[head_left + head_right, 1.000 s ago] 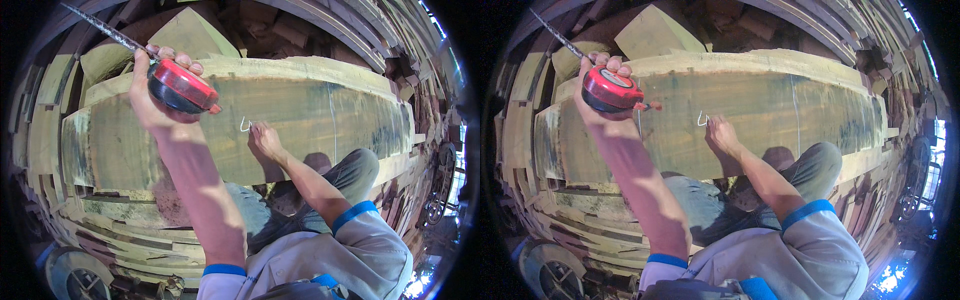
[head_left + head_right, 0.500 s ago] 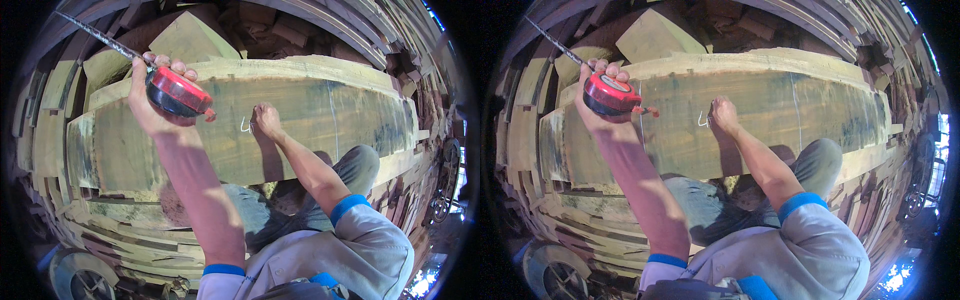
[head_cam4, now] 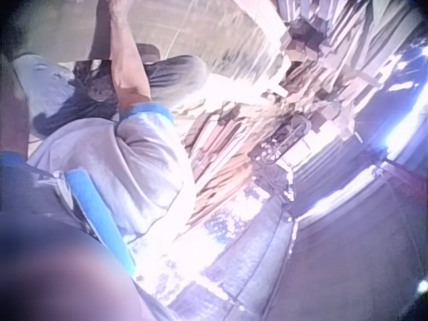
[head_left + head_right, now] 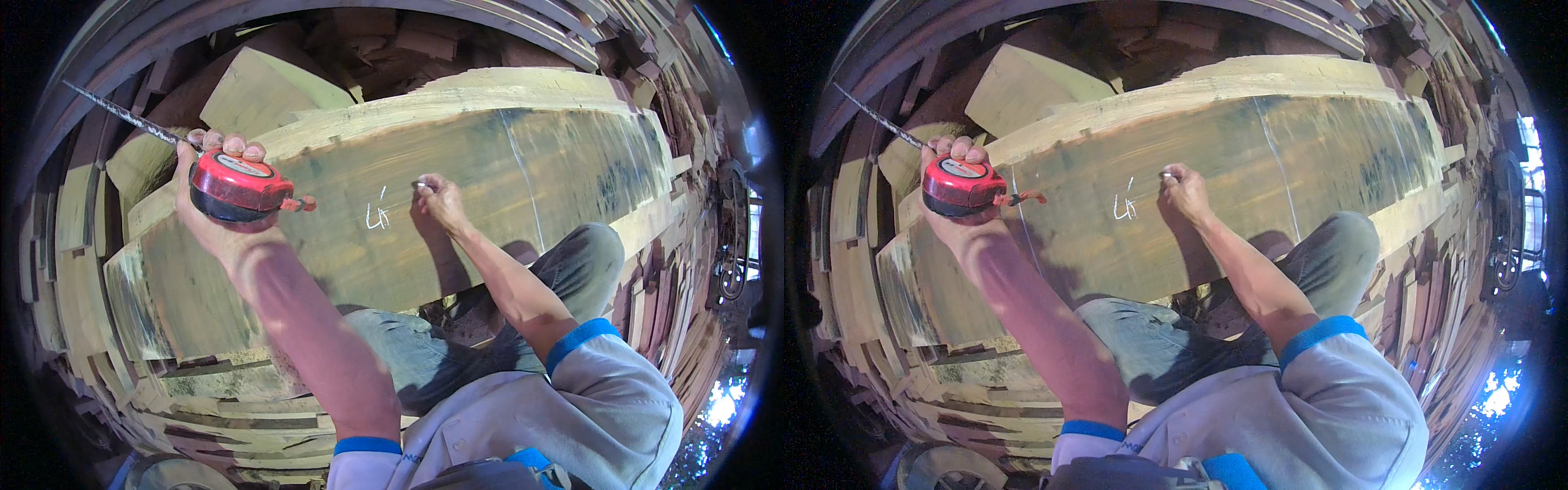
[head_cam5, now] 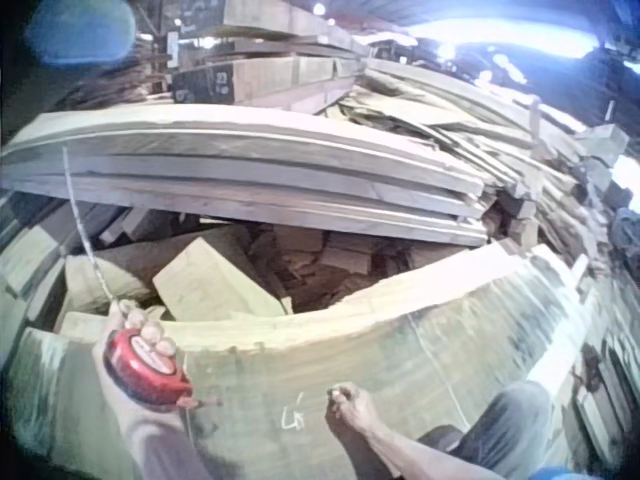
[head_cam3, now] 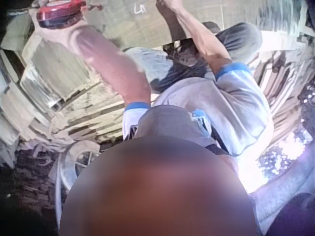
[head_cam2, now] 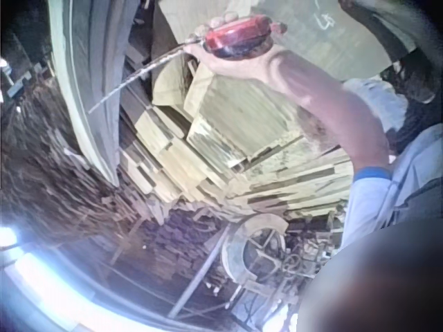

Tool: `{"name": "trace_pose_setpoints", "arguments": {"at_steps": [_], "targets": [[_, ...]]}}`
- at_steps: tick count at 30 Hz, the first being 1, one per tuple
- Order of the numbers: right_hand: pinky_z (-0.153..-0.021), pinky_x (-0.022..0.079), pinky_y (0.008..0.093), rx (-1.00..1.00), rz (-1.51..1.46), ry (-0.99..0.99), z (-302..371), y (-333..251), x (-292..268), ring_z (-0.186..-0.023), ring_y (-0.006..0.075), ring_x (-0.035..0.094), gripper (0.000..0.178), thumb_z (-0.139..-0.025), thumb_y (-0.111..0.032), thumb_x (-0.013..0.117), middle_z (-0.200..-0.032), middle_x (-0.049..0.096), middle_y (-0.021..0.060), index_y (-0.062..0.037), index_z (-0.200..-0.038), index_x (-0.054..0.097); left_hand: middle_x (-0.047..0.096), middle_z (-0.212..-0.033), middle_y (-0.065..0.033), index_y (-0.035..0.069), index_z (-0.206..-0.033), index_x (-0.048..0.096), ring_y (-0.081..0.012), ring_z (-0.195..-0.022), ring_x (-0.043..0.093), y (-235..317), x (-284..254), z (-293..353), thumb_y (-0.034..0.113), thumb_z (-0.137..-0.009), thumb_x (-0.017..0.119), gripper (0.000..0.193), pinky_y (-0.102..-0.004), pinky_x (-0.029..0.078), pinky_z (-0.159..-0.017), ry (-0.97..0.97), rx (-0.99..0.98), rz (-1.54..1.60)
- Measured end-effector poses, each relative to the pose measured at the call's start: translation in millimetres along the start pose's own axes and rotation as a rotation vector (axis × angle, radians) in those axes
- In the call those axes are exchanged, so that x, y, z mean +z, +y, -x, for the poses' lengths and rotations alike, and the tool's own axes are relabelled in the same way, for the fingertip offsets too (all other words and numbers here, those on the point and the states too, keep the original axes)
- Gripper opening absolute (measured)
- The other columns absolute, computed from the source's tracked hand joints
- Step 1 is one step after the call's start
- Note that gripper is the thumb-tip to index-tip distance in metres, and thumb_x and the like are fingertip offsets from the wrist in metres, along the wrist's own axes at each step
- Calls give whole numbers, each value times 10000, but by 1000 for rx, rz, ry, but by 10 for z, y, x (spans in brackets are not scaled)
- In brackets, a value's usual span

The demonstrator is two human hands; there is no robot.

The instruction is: The person uses a tape measure to measure a large wooden plank, then marks measurements with a pencil. The person also uses a crowbar to move the plank into position before measuring.

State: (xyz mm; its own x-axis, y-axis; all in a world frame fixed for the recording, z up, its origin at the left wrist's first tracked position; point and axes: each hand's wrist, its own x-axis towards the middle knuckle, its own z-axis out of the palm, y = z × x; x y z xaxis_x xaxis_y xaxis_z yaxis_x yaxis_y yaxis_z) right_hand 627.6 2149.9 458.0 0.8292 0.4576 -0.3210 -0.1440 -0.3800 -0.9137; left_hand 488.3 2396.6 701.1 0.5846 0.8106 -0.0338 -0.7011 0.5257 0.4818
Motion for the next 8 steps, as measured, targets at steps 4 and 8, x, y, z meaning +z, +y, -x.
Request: {"name": "trace_pose_setpoints", "arguments": {"at_steps": [4, 8], "targets": [[-608, 511, 321, -281, 328, 22, 7, 77, 91, -657, 196, 616, 132, -923, -119, 565, -799, 664, 84, -35, -999, 633, 519, -795, -61, 88, -939, 484, -206, -691, 531, -69, -1, -32, 277, -1006, 458, 203, -361, 479, -606, 26, -45, -24], [-721, 521, 370, -515, 520, 71, 24, 172, 97, -809, 252, 659, 146, -910, -183, 625, -912, 689, 109, -64, -993, 642, 524, -805, -55, 97, -953, 485, -207, -695, 536, -71, -6, -27, 296, -997, 483, 204, -362, 485, -608, -12, -10, -27]]}}
